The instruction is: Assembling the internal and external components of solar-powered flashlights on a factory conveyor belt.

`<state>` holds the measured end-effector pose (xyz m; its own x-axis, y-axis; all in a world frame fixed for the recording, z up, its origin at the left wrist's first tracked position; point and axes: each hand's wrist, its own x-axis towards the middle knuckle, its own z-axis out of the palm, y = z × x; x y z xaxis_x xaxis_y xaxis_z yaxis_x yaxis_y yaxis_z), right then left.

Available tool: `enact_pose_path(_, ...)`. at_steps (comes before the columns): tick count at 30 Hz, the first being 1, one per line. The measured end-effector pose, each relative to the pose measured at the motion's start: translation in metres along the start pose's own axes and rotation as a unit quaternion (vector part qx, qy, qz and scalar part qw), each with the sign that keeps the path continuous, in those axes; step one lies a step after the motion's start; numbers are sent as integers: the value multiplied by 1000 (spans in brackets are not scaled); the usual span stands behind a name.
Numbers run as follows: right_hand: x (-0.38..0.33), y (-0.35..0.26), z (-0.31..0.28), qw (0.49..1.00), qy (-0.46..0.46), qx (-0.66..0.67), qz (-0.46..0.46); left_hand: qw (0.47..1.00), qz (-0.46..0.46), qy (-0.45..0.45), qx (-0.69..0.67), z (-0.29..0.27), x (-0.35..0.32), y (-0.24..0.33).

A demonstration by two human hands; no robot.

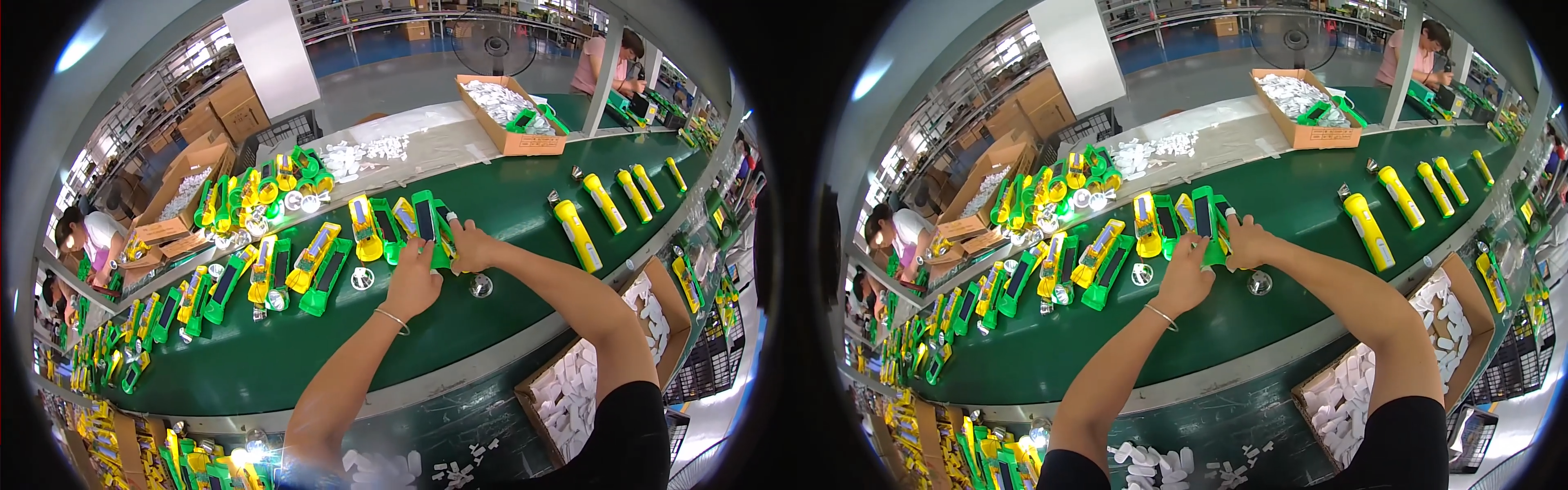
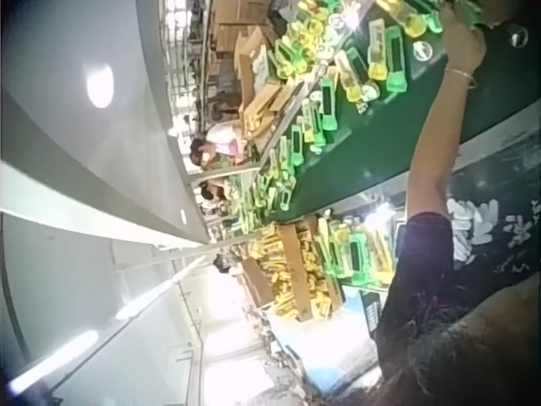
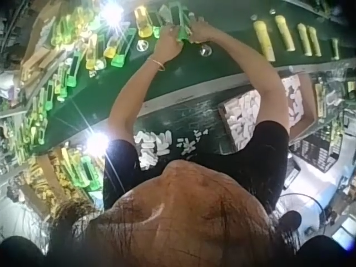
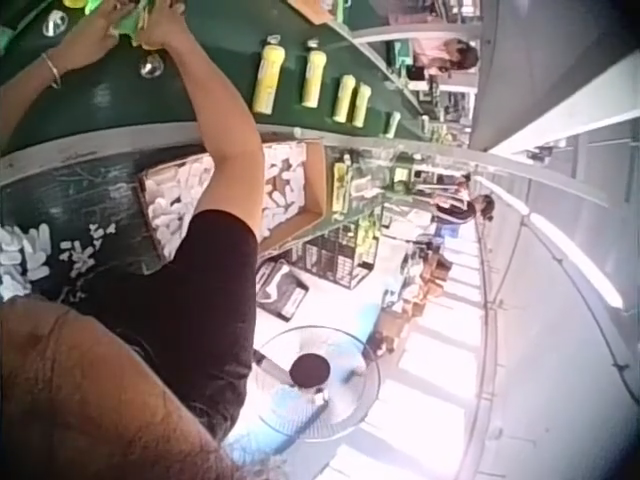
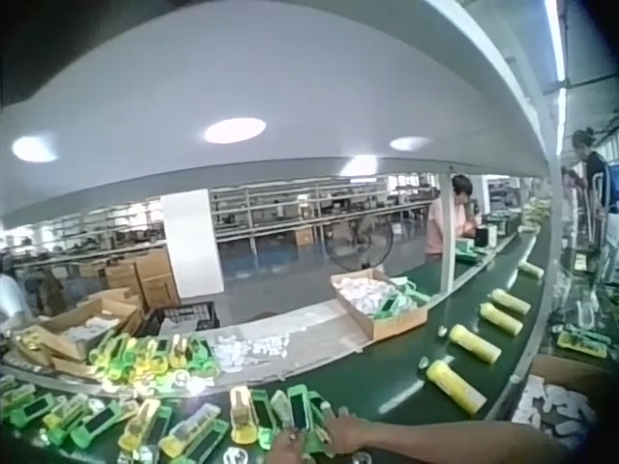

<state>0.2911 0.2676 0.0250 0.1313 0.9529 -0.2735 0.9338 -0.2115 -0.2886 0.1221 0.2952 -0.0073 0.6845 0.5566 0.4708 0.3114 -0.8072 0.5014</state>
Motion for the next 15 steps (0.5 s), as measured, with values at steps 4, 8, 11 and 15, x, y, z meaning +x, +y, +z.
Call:
enact_pose_path(4, -8, 1, 0, 999, 23, -1, 36, 998, -25, 44, -24, 14, 6, 0)
enact_pose_path(8, -23, 27, -4, 992, 54, 5, 115, 985, -151, 54, 68, 23, 20, 27)
enact_pose_path(11, -25, 36, -9, 989, 41, -4, 140, 966, -168, 56, 186, 22, 44, 38)
enact_pose_path(15, -27, 32, -10, 991, 47, -5, 124, 950, -226, -45, 212, 30, 76, 33)
